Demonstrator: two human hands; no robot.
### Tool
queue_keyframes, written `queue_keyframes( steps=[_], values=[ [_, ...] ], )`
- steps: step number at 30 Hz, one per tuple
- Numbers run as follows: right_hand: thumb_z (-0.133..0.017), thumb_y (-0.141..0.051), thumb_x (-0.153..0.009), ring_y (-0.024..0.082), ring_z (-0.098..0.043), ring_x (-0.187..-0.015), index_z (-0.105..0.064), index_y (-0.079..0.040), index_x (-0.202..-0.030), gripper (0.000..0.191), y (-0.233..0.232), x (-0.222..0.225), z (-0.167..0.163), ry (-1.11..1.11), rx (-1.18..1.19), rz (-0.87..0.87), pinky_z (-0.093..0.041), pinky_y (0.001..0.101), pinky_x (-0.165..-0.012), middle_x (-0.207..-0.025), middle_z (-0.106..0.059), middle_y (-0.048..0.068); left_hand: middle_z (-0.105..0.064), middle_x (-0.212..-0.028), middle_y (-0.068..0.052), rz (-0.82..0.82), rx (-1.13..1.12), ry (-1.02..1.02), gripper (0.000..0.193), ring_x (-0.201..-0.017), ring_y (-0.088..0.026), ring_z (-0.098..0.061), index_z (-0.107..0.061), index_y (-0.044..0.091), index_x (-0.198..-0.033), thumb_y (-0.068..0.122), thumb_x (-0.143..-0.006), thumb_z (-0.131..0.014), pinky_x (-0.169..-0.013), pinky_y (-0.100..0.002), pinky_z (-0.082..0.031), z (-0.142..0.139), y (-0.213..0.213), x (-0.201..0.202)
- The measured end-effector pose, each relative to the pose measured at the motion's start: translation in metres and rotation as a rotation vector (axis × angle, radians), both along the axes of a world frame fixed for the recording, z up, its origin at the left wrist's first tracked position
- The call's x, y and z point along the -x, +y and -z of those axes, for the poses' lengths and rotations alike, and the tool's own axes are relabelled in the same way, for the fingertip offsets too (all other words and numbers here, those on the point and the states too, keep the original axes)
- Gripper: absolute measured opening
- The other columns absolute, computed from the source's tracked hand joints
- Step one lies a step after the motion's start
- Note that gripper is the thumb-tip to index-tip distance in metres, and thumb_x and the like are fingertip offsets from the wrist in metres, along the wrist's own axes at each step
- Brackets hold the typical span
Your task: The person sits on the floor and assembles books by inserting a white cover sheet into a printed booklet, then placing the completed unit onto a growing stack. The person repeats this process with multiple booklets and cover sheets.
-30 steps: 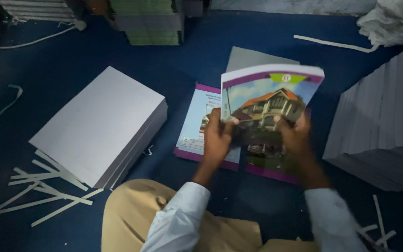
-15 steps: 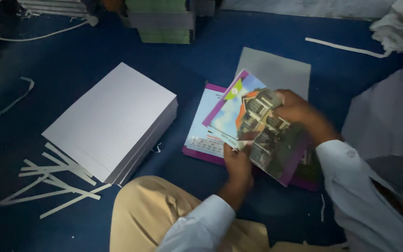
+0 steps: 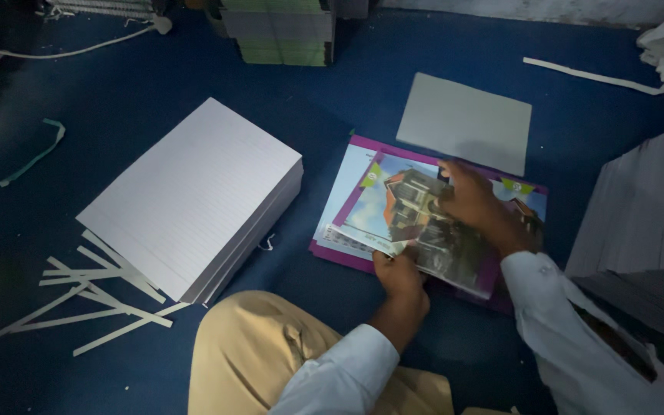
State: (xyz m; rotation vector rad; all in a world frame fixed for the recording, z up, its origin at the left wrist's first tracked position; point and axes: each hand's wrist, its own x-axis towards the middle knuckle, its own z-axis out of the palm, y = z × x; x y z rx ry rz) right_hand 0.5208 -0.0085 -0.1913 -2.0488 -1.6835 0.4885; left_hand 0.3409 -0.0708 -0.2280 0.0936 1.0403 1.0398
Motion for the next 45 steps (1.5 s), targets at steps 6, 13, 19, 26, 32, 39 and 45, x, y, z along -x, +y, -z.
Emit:
queue_keyframes(
  steps=[6,13,19,26,32,39,45],
  values=[
    [-0.079,-0.017,-0.084,0.041,-0.060,-0.122,-0.054,-0.004,-0.143,0.066,-0.050,0.003,-0.016,-0.096,-0.157,0.272,-0.051,0.0517,-0.097,-0.136,-0.060,0.027,-0.066,-0.104,-0.011,-0.017,-0.036,-0.031,0.043,-0.084,-0.023,-0.070,-0.052,0.008,-0.127,-0.006,-0.087,-0.060,-0.064,-0.037,-0.062,0.007,0.003,-0.002],
    [-0.065,-0.029,-0.094,0.036,-0.071,-0.107,-0.052,-0.012,-0.148,0.059,-0.102,0.021,-0.046,0.560,0.162,0.835,-0.059,0.0468,-0.088,-0.126,-0.069,0.025,-0.066,-0.103,-0.012,0.005,0.013,-0.022,0.042,-0.082,-0.025,-0.070,-0.049,0.008,-0.127,-0.004,-0.089,-0.063,-0.063,-0.041,-0.062,0.007,0.008,-0.004],
    [-0.072,-0.027,-0.083,0.033,-0.067,-0.113,-0.051,-0.005,-0.138,0.063,-0.107,0.020,-0.017,1.239,0.116,0.700,-0.059,0.0496,-0.094,-0.123,-0.066,0.019,-0.067,-0.105,-0.011,0.020,0.039,-0.025,0.044,-0.084,-0.025,-0.071,-0.050,0.011,-0.129,-0.001,-0.089,-0.065,-0.063,-0.042,-0.062,-0.001,0.009,0.000],
    [-0.074,-0.028,-0.080,0.034,-0.066,-0.114,-0.054,-0.005,-0.139,0.066,-0.108,0.008,0.012,1.261,0.275,0.779,-0.054,0.0543,-0.097,-0.121,-0.066,0.018,-0.067,-0.105,-0.011,-0.002,0.059,-0.014,0.041,-0.085,-0.026,-0.072,-0.051,0.010,-0.126,-0.002,-0.089,-0.065,-0.063,-0.042,-0.064,0.004,0.010,-0.002],
    [-0.074,-0.023,-0.084,0.034,-0.066,-0.116,-0.054,0.000,-0.138,0.062,-0.109,0.002,0.022,1.291,0.298,0.663,-0.054,0.0505,-0.101,-0.122,-0.067,0.018,-0.066,-0.103,-0.012,0.026,0.037,0.034,0.037,-0.081,-0.026,-0.070,-0.052,0.010,-0.123,-0.002,-0.090,-0.062,-0.060,-0.043,-0.061,0.011,0.012,-0.002],
    [-0.074,-0.020,-0.082,0.034,-0.065,-0.118,-0.051,-0.005,-0.140,0.064,-0.108,0.005,0.022,1.306,0.307,0.728,-0.053,0.0535,-0.103,-0.124,-0.065,0.017,-0.067,-0.102,-0.013,0.028,0.019,0.003,0.038,-0.080,-0.027,-0.071,-0.053,0.009,-0.123,-0.003,-0.089,-0.062,-0.060,-0.043,-0.062,0.020,0.013,-0.003],
    [-0.073,-0.029,-0.083,0.037,-0.061,-0.119,-0.050,-0.004,-0.144,0.070,-0.107,0.006,0.014,1.377,0.262,0.737,-0.049,0.0582,-0.101,-0.127,-0.062,0.018,-0.068,-0.102,-0.012,0.029,0.037,-0.023,0.036,-0.080,-0.027,-0.071,-0.053,0.012,-0.123,0.000,-0.091,-0.063,-0.060,-0.043,-0.062,0.020,0.014,0.001]
  ],
)
